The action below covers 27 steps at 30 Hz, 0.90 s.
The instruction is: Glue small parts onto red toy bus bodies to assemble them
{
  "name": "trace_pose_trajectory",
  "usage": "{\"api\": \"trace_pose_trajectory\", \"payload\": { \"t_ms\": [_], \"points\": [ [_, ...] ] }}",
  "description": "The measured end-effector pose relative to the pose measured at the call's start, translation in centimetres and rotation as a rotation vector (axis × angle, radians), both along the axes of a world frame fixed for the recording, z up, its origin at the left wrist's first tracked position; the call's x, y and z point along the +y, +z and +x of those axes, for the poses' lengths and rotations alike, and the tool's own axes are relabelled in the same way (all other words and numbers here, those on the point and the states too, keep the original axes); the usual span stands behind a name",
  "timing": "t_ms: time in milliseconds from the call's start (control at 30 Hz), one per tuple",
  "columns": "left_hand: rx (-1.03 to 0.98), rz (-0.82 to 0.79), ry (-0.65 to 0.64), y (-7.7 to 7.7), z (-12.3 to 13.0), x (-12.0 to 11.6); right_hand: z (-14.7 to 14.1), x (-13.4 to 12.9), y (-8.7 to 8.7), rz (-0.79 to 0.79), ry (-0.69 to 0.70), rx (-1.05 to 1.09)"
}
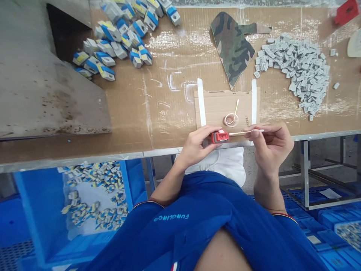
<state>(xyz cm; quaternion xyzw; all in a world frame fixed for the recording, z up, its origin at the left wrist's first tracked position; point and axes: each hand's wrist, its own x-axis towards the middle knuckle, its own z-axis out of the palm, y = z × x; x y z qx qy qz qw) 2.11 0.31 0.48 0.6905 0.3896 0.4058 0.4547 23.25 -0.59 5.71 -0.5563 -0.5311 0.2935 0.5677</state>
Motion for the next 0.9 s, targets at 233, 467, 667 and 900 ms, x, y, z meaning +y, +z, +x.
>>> {"api": "trace_pose_trajectory", "payload": {
  "t_ms": [233,467,667,900],
  "points": [
    [0.021,0.065,0.001,0.1,0.0,0.1,-0.1,-0.8,-0.5,-0.011,0.14,-0.139],
    [0.008,0.062,0.01,0.0,0.0,0.1,-0.2,-0.8,-0.7,-0.038,0.214,-0.17],
    [-0.015,0.052,0.004,-0.1,0.1,0.1,-0.4,-0.8,-0.9,-0.013,0.212,-0.206],
    [-0.016,0.074,0.013,-0.1,0.1,0.0,-0.8,-0.5,0.2,0.14,0.221,-0.372]
  ]
}}
